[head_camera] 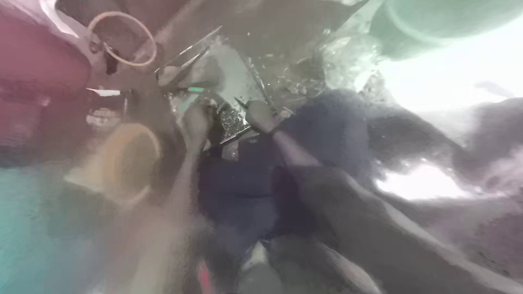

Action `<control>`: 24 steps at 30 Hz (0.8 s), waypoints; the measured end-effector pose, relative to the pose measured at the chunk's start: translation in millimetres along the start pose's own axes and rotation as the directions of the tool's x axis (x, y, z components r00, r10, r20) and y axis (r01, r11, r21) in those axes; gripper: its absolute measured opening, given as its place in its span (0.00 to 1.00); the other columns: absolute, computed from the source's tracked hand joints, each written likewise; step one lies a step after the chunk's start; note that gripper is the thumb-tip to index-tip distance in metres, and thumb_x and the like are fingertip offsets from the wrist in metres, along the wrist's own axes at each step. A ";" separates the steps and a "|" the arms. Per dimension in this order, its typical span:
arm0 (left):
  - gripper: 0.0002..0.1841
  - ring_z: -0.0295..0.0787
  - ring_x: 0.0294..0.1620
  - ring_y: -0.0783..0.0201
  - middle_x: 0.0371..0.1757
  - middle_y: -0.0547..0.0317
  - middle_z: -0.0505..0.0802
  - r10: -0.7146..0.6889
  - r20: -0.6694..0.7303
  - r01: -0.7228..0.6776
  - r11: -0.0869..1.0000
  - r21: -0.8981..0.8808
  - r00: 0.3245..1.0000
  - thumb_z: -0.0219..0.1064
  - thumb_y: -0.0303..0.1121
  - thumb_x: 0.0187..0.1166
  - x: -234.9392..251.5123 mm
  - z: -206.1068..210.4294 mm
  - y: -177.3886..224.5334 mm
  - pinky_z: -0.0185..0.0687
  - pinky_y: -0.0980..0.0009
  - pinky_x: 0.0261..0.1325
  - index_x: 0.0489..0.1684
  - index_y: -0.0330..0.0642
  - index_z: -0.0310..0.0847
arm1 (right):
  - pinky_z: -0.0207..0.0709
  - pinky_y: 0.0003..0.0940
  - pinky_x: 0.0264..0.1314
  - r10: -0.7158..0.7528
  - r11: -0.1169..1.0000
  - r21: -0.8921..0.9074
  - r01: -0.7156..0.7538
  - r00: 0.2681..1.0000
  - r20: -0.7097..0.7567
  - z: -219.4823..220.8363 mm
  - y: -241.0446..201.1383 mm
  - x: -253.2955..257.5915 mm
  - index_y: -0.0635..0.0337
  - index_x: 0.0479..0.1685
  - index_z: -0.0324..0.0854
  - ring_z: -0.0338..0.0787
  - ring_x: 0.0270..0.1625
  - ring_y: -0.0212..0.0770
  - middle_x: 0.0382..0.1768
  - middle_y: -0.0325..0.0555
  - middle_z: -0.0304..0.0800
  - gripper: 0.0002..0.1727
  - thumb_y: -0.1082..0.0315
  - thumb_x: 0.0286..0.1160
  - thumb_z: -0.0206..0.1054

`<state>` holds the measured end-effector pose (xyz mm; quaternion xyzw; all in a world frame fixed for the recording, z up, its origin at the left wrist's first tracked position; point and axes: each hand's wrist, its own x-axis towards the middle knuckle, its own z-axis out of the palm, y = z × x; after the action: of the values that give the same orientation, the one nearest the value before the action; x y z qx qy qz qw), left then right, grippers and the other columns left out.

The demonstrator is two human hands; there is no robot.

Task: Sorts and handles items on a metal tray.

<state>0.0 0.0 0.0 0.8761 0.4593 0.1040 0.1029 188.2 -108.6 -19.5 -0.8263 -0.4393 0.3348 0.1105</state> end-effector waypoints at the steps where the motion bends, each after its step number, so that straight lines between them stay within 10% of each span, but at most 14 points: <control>1: 0.21 0.83 0.77 0.44 0.76 0.48 0.87 0.031 0.031 -0.032 0.999 0.028 0.999 0.70 0.35 0.80 16.0 0.6 -2.5 0.77 0.40 0.79 0.72 0.49 0.85 | 0.82 0.70 0.51 0.011 1.000 -0.014 -0.011 1.000 0.009 -1.1 -1.3 -1.0 0.58 0.57 0.88 0.92 0.57 0.65 0.53 0.62 0.92 0.17 0.61 0.72 0.68; 4: 0.30 0.65 0.91 0.42 0.88 0.50 0.76 0.195 0.182 -0.214 0.972 0.096 0.964 0.69 0.34 0.78 45.3 6.1 -17.0 0.60 0.39 0.90 0.84 0.50 0.75 | 0.82 0.69 0.53 -0.008 1.000 -0.025 0.007 1.000 -0.015 3.1 -0.3 3.7 0.57 0.57 0.88 0.92 0.59 0.63 0.54 0.60 0.92 0.17 0.59 0.75 0.66; 6: 0.27 0.76 0.82 0.41 0.82 0.49 0.82 0.191 0.272 -0.232 0.965 0.124 0.943 0.71 0.33 0.75 53.4 7.9 -22.1 0.72 0.35 0.80 0.77 0.52 0.81 | 0.83 0.70 0.56 -0.018 1.000 0.013 0.018 0.998 -0.060 7.8 1.6 5.0 0.53 0.62 0.88 0.92 0.60 0.63 0.56 0.59 0.93 0.18 0.60 0.77 0.65; 13: 0.18 0.92 0.57 0.35 0.53 0.38 0.94 -0.250 0.204 0.199 0.949 0.243 0.946 0.70 0.46 0.79 32.4 -1.7 -19.4 0.85 0.31 0.57 0.50 0.40 0.91 | 0.83 0.72 0.48 -0.004 0.996 0.083 0.016 0.990 -0.140 15.1 -8.2 -17.2 0.55 0.69 0.81 0.92 0.53 0.70 0.50 0.67 0.91 0.20 0.56 0.87 0.59; 19: 0.19 0.93 0.56 0.36 0.53 0.37 0.94 -0.418 0.202 0.374 0.900 0.224 0.886 0.68 0.48 0.80 31.5 -3.1 -20.0 0.85 0.32 0.55 0.48 0.39 0.92 | 0.84 0.69 0.49 -0.121 0.992 -0.008 0.125 0.945 -0.302 29.7 -3.6 -6.6 0.53 0.59 0.88 0.91 0.54 0.68 0.53 0.63 0.90 0.13 0.60 0.83 0.65; 24: 0.18 0.91 0.62 0.38 0.58 0.39 0.94 -0.417 0.212 0.373 0.901 0.221 0.884 0.69 0.45 0.80 37.0 -11.2 -33.0 0.84 0.34 0.61 0.55 0.41 0.91 | 0.85 0.71 0.51 0.056 0.989 -0.120 -0.080 0.980 -0.191 24.7 3.9 46.2 0.40 0.59 0.90 0.94 0.55 0.62 0.53 0.53 0.95 0.16 0.54 0.82 0.61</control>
<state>-8.4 49.9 4.9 0.7753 0.6189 -0.0729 0.1030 192.7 -76.7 -61.1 -0.8741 -0.4187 0.2305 0.0866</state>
